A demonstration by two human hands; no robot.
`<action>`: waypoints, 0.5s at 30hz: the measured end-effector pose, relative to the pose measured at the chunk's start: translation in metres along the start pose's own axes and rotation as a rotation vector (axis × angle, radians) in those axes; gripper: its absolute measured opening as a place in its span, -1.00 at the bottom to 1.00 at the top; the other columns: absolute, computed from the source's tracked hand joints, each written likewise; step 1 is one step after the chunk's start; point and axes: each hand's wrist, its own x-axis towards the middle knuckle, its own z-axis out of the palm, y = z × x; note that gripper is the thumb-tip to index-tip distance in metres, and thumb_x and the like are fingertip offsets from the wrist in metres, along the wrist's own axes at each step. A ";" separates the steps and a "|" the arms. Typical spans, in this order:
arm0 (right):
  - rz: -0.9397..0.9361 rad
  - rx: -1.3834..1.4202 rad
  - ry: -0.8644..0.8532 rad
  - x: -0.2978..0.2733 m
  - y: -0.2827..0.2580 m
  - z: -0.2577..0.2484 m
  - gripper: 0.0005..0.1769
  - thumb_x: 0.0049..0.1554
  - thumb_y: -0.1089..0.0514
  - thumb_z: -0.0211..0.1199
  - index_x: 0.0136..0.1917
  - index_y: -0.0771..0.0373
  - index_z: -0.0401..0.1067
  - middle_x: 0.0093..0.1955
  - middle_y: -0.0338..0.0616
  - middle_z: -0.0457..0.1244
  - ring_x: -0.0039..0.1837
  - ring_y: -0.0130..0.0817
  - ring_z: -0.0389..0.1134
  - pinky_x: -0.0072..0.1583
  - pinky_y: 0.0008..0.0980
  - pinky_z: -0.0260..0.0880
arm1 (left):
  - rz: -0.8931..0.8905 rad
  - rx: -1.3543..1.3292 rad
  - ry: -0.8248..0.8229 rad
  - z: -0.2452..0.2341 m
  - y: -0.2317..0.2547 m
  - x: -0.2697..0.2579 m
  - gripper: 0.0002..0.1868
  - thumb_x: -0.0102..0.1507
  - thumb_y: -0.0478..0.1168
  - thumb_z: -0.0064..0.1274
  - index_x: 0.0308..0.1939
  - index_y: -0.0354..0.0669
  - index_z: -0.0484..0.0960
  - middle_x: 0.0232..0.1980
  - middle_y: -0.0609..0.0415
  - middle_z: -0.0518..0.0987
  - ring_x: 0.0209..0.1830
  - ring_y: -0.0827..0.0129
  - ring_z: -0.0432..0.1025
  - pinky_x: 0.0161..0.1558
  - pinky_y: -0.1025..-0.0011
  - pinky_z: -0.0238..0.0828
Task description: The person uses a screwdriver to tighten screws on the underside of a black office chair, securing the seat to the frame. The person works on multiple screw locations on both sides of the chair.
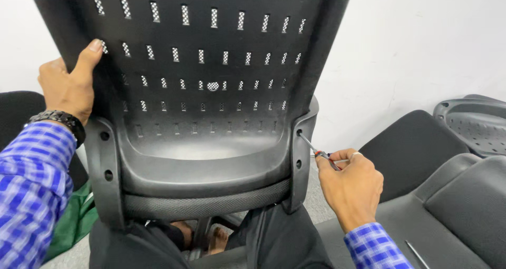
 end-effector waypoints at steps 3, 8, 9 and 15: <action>-0.036 -0.011 0.011 0.002 0.002 0.000 -0.59 -0.07 -0.08 0.48 -0.10 0.28 0.57 -0.21 -0.09 0.43 -0.12 -0.14 0.47 0.03 -0.18 0.42 | -0.007 -0.041 -0.023 -0.002 0.005 -0.001 -0.28 0.38 0.26 0.31 -0.46 -0.37 0.50 -0.44 0.07 0.49 -0.39 0.46 0.28 -0.27 0.25 0.29; -0.013 -0.023 -0.013 0.011 0.005 -0.003 -0.60 -0.11 -0.03 0.51 -0.13 0.28 0.57 -0.26 -0.13 0.45 -0.15 -0.21 0.49 0.03 -0.26 0.43 | -0.030 -0.089 -0.036 -0.005 0.021 -0.006 -0.36 0.27 0.27 0.26 -0.38 -0.33 0.60 -0.41 0.09 0.56 -0.39 0.49 0.36 -0.21 0.34 0.34; -0.009 -0.021 -0.007 0.009 0.005 -0.003 -0.61 -0.10 -0.05 0.52 -0.14 0.27 0.59 -0.26 -0.15 0.44 -0.15 -0.23 0.48 0.03 -0.27 0.43 | -0.066 -0.062 -0.038 -0.007 0.022 -0.007 -0.32 0.30 0.27 0.28 -0.39 -0.38 0.59 -0.41 0.04 0.56 -0.38 0.46 0.35 -0.20 0.32 0.35; 0.003 0.005 0.004 0.008 0.008 0.003 -0.60 0.03 -0.14 0.47 -0.12 0.25 0.60 -0.26 -0.16 0.44 -0.18 -0.23 0.48 0.01 -0.26 0.43 | -0.115 -0.019 -0.040 -0.007 0.021 -0.004 -0.26 0.29 0.31 0.29 -0.43 -0.41 0.54 -0.42 0.02 0.53 -0.40 0.45 0.33 -0.25 0.28 0.34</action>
